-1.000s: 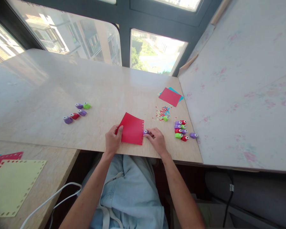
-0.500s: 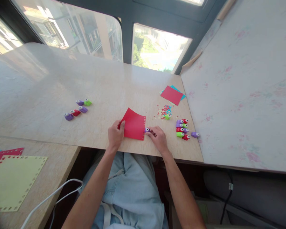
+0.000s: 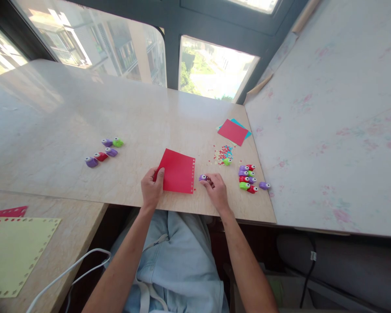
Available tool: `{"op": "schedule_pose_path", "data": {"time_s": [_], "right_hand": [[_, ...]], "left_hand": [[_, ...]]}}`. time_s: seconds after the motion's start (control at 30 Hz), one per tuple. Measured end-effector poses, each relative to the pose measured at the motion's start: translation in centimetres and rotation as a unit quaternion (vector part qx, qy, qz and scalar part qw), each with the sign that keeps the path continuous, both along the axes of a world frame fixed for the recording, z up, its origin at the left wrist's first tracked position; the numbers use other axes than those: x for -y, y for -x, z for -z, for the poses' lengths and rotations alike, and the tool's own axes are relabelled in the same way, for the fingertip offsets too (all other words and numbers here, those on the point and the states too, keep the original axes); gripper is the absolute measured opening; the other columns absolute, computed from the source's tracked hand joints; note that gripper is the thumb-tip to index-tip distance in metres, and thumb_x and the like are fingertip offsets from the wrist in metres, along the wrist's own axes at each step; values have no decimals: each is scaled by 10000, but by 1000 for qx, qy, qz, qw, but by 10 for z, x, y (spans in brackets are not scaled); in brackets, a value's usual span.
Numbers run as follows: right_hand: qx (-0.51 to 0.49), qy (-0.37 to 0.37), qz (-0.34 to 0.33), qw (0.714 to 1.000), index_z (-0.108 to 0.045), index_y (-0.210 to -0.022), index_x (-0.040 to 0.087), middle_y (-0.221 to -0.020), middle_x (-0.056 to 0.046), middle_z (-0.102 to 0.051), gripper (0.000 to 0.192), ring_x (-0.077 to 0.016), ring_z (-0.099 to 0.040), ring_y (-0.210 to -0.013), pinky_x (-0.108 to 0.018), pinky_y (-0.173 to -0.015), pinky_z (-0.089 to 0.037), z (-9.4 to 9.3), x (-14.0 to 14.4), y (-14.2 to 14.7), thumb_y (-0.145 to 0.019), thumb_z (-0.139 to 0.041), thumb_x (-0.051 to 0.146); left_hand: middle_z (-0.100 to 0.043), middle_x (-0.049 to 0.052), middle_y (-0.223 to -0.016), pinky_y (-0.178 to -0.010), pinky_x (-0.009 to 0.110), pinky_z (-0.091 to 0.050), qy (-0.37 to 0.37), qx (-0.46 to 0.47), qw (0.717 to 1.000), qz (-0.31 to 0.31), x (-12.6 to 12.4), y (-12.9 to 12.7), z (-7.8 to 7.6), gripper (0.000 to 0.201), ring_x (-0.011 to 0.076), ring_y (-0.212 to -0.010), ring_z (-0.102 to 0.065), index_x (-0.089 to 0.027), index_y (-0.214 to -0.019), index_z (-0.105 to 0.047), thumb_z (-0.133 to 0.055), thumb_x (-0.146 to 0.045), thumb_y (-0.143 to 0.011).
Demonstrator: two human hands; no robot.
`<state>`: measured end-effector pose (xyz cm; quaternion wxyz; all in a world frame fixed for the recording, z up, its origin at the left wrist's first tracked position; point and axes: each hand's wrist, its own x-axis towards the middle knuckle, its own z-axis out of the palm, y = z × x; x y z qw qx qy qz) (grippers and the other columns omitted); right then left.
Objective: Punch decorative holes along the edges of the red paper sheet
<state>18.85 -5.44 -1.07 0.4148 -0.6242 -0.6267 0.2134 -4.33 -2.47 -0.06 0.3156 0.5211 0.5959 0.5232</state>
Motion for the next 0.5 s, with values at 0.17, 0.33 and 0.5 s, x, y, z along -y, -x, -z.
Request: {"op": "schedule_pose_path", "data": {"time_s": [0.17, 0.33, 0.5], "right_hand": [[-184, 17, 38, 982, -625, -1016, 204, -942, -58, -605, 360, -193, -589, -842, -344, -751, -521, 1, 8, 1, -830, -646, 512], [-449, 110, -97, 881, -602, -1023, 241, -1158, -78, -629, 360, -247, -620, -1032, -496, -862, -532, -1, 24, 20, -864, -583, 564], [-277, -53, -25, 959, -601, -1070, 227, -1280, -105, -587, 311, -269, -465, -1290, -533, -1111, -303, -5, 11, 23, -880, -608, 473]], "left_hand": [[-640, 16, -763, -650, 225, -439, -7, 78, 994, -70, 0, 4, 2, 297, 134, -707, -567, -147, -860, -665, -564, -426, -875], [-653, 24, -800, -667, 237, -459, -9, 154, 979, -131, -2, 7, 7, 322, 137, -720, -575, -144, -888, -664, -594, -455, -839], [-645, 26, -795, -664, 242, -461, -6, 179, 975, -129, -3, 7, 11, 329, 139, -715, -571, -146, -879, -661, -610, -465, -818]]}}
